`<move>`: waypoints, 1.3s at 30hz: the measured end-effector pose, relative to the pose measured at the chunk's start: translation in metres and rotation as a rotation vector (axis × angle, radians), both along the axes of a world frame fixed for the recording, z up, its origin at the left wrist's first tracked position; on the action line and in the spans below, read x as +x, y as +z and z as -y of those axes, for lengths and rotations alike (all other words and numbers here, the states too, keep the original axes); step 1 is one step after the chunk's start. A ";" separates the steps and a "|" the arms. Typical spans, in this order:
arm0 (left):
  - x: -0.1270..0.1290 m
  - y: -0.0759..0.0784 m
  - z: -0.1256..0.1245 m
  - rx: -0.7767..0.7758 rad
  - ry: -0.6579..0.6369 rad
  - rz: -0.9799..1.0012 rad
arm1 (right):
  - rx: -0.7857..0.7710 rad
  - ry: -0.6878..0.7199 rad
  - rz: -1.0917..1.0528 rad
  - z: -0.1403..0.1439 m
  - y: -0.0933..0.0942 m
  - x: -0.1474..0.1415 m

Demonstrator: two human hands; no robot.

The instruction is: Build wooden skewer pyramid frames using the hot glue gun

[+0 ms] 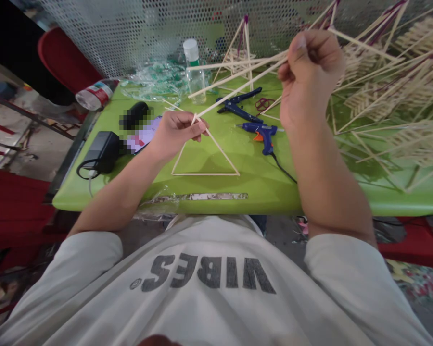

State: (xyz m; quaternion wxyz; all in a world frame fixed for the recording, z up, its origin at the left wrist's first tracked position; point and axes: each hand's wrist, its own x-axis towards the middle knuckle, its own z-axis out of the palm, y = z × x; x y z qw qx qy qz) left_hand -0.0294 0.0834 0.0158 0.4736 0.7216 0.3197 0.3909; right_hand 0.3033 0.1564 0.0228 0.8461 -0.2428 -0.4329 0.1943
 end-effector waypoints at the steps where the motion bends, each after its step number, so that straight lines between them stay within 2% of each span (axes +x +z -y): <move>1: 0.000 0.000 0.001 0.011 0.004 -0.001 | 0.002 0.002 -0.015 0.000 0.000 -0.001; 8: -0.002 0.004 0.011 0.094 -0.031 -0.001 | 0.043 -0.043 -0.165 0.003 0.008 -0.015; 13: -0.002 0.007 0.013 0.098 -0.020 -0.029 | -0.002 -0.089 -0.188 0.007 0.011 -0.023; 17: -0.002 0.009 0.014 0.084 -0.019 -0.047 | -0.049 -0.149 -0.163 0.010 0.012 -0.023; 23: -0.002 0.009 0.015 0.083 -0.025 -0.018 | -0.033 -0.152 -0.137 0.011 0.012 -0.022; 28: -0.003 0.009 0.014 0.067 0.002 -0.029 | -0.073 -0.138 -0.278 0.010 0.021 -0.020; 30: -0.003 0.009 0.014 0.066 0.012 -0.027 | -0.110 -0.178 -0.292 0.012 0.025 -0.020; 32: -0.004 0.008 0.014 0.063 0.013 -0.021 | -0.219 -0.163 -0.149 0.018 0.028 -0.022; 35: -0.005 0.006 0.013 0.071 -0.004 0.025 | -0.413 -0.012 0.175 0.034 0.027 -0.030; 39: -0.006 -0.001 0.008 0.082 -0.020 0.123 | -0.526 0.077 0.347 0.063 0.015 -0.051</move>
